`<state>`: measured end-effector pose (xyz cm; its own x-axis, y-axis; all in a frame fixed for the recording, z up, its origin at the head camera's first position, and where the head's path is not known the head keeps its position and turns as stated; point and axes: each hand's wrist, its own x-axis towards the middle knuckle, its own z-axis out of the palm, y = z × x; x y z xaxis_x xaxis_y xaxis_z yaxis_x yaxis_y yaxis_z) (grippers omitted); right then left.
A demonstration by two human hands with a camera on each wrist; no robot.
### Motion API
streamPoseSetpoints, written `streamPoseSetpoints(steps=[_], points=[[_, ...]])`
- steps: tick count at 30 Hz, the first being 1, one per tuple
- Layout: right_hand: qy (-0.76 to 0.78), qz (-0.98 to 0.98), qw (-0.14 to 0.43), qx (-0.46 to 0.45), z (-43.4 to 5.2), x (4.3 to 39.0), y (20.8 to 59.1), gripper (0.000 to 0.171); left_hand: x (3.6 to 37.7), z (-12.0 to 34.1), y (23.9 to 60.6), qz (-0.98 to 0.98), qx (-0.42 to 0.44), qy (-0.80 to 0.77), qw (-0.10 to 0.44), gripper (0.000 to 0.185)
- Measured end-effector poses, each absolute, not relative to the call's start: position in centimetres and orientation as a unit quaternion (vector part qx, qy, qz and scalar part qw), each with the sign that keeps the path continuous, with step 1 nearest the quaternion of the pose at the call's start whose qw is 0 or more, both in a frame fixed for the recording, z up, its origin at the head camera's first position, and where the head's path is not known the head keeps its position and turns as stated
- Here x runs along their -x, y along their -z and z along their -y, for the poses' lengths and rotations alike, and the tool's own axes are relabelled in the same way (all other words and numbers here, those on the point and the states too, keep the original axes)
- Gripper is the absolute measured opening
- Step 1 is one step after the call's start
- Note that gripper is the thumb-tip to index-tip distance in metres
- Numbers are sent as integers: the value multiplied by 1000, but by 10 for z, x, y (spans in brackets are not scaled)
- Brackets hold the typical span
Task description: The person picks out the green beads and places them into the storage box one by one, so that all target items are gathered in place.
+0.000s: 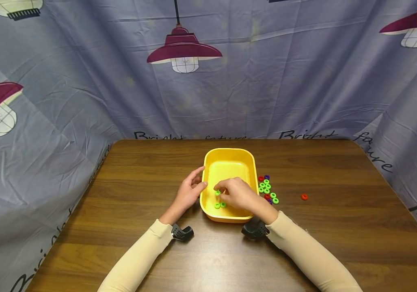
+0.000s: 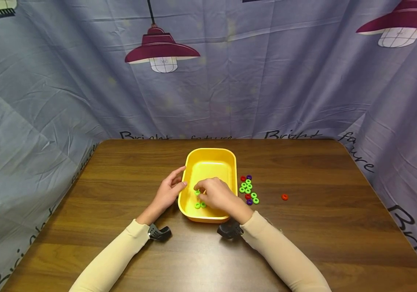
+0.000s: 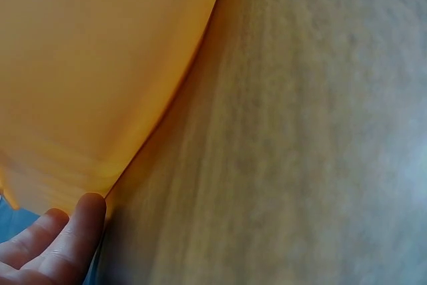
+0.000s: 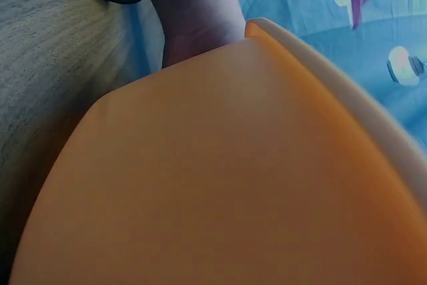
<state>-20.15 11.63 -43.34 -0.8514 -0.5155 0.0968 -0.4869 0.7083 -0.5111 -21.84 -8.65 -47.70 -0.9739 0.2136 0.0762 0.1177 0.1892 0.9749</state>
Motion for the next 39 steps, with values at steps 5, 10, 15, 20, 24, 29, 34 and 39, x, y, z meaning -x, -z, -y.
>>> streamPoseSetpoints(steps=[5, 10, 15, 20, 24, 29, 34, 39], points=[[262, -924, 34, 275, -116, 201, 436, 20, 219, 87, 478, -768, -110, -629, 38, 57], [253, -927, 50, 270, -115, 201, 438, 18, 219, 87, 478, -768, -112, -630, 41, 57], [247, -929, 62, 270, -116, 201, 440, 15, 219, 86, 477, -765, -112, -632, 44, 56], [240, -930, 69, 271, -116, 202, 440, 13, 219, 87, 477, -763, -113, -635, 44, 56], [239, -931, 72, 267, -115, 202, 441, 14, 219, 87, 477, -764, -112, -634, 41, 56], [240, -933, 72, 260, -114, 202, 441, 15, 218, 87, 476, -765, -108, -633, 42, 57], [234, -935, 67, 260, -114, 202, 441, 14, 218, 87, 476, -764, -109, -634, 41, 56], [227, -936, 61, 260, -114, 201, 441, 13, 218, 87, 476, -767, -104, -632, 42, 56]])
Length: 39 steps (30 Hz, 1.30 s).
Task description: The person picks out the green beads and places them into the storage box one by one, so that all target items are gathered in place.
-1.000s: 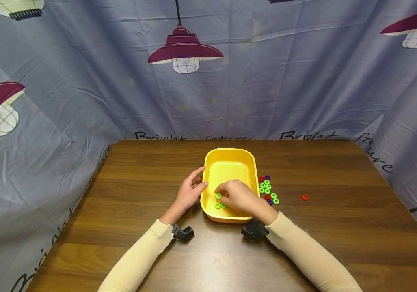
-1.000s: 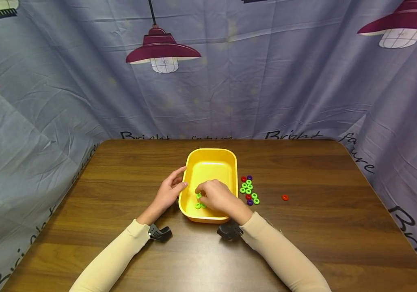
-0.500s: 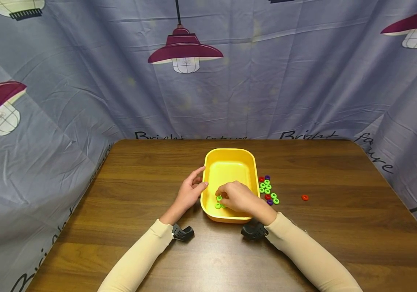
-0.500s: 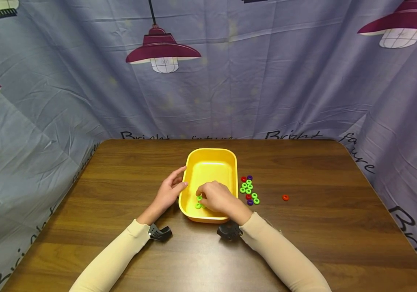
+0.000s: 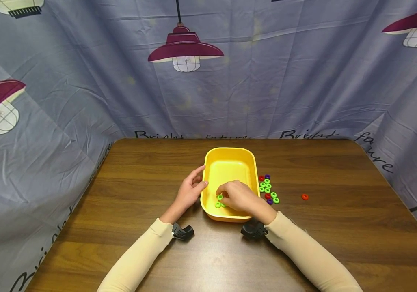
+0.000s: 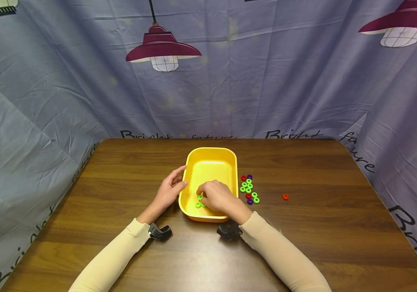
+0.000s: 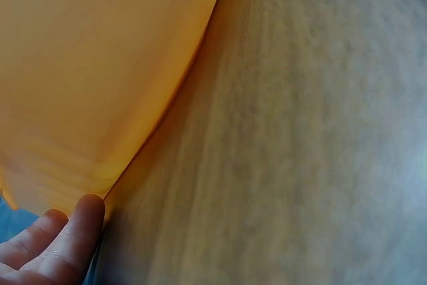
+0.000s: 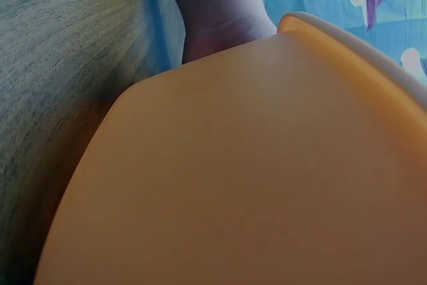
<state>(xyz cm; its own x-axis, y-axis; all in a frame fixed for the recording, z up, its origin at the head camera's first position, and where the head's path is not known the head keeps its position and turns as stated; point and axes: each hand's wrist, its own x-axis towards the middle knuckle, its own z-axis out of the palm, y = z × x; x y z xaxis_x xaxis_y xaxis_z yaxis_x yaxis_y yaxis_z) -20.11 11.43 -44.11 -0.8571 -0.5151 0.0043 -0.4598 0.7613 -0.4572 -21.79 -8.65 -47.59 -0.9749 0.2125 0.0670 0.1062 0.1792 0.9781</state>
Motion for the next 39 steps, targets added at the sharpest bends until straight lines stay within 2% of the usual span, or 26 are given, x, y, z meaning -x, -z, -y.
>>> streamPoseSetpoints(steps=[24, 39], points=[[245, -930, 86, 262, -115, 201, 444, 16, 218, 87, 479, -766, -110, -632, 47, 56], [276, -923, 20, 266, -134, 206, 420, 21, 219, 87, 478, -762, -115, -636, 38, 57]])
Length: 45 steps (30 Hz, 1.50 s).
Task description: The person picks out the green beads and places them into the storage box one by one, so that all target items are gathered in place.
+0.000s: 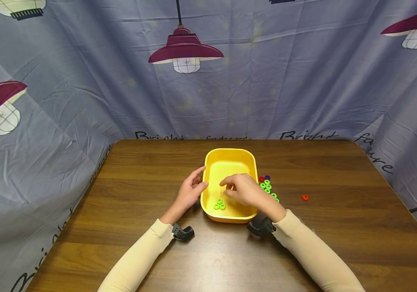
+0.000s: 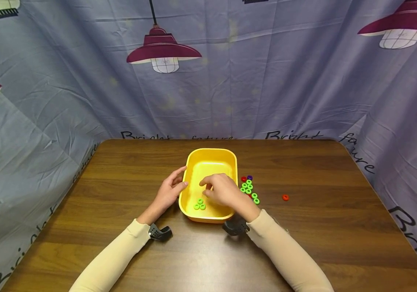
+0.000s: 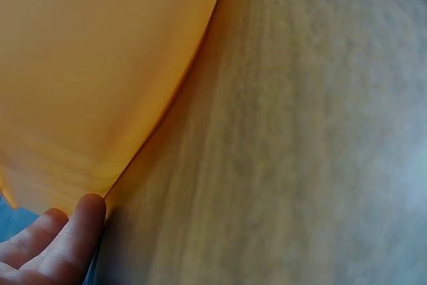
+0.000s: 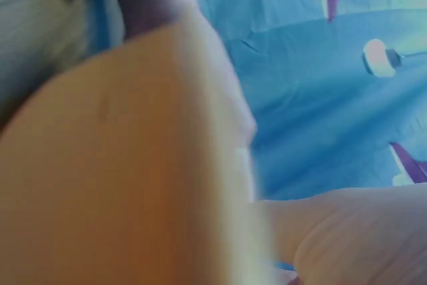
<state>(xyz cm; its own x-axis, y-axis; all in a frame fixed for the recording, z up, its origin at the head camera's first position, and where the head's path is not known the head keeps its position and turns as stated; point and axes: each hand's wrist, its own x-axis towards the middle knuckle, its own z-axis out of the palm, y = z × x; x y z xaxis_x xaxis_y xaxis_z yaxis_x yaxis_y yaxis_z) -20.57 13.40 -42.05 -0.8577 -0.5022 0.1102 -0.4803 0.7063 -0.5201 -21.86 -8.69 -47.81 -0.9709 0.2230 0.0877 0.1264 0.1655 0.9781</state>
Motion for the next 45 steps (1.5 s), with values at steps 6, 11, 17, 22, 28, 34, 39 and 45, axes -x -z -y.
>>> streamPoseSetpoints(steps=[6, 11, 17, 22, 28, 34, 39, 45], points=[[285, -920, -32, 268, -159, 207, 413, 21, 219, 87, 480, -764, -114, -634, 36, 57], [296, -919, -60, 253, -181, 205, 414, 22, 221, 86, 480, -765, -113, -633, 33, 57], [302, -923, -80, 222, -208, 202, 415, 24, 221, 86, 481, -761, -117, -637, 29, 56], [297, -930, -78, 202, -231, 198, 418, 22, 222, 86, 482, -762, -124, -635, 26, 56], [278, -941, -64, 184, -253, 193, 431, 22, 221, 87, 481, -759, -121, -638, 31, 57], [260, -949, -55, 166, -269, 188, 441, 23, 222, 87, 482, -759, -121, -640, 30, 57], [253, -954, -48, 156, -278, 181, 447, 26, 222, 87, 481, -759, -120, -639, 31, 57], [242, -953, -57, 172, -281, 177, 457, 27, 222, 87, 481, -758, -116, -641, 32, 57]])
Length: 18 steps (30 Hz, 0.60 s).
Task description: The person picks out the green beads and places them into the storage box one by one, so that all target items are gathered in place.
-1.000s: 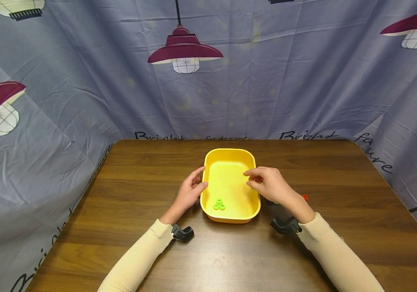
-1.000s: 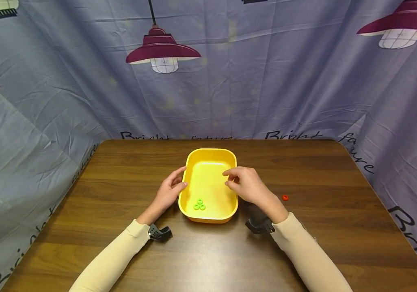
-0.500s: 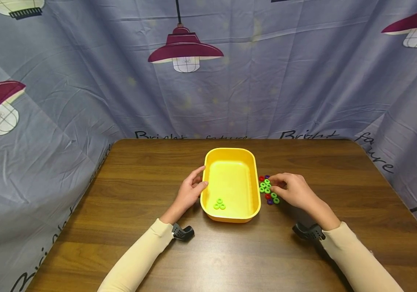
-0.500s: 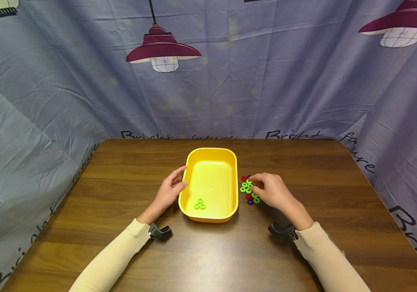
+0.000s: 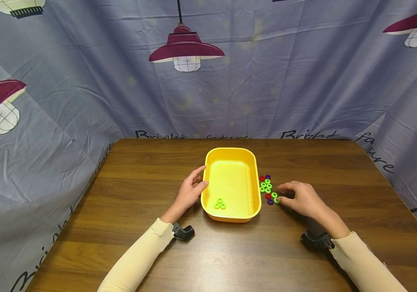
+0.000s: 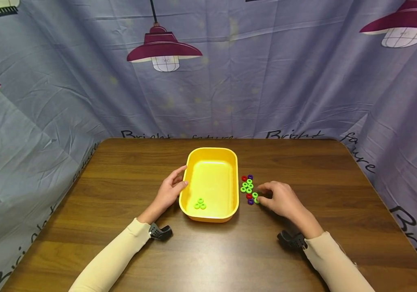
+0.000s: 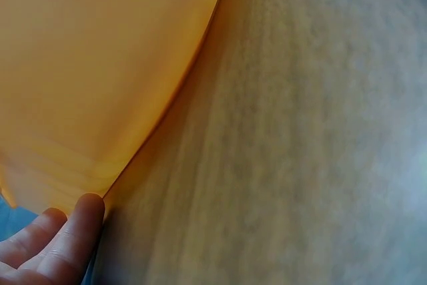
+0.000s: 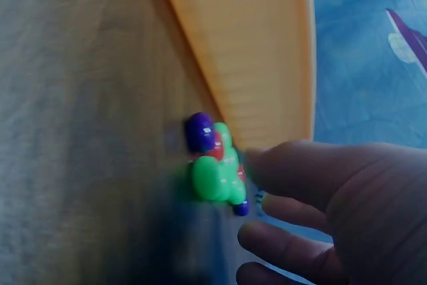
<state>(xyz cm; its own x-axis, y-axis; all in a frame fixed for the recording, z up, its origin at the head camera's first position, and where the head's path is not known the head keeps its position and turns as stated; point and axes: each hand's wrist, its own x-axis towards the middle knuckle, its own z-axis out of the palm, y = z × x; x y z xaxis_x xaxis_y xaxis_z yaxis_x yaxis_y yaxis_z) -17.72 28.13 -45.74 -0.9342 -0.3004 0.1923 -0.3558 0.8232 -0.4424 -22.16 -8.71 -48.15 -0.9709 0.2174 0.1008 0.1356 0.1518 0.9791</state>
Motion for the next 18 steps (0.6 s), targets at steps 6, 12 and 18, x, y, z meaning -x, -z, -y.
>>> streamPoseSetpoints(steps=[6, 12, 18], points=[[-229, 956, 50, -174, -279, 177, 465, 31, 221, 86, 481, -762, -112, -637, 33, 57], [-224, 955, 64, -182, -278, 178, 468, 30, 221, 87, 480, -762, -116, -636, 31, 56], [-223, 954, 75, -185, -279, 179, 471, 23, 221, 87, 480, -763, -114, -636, 32, 56]])
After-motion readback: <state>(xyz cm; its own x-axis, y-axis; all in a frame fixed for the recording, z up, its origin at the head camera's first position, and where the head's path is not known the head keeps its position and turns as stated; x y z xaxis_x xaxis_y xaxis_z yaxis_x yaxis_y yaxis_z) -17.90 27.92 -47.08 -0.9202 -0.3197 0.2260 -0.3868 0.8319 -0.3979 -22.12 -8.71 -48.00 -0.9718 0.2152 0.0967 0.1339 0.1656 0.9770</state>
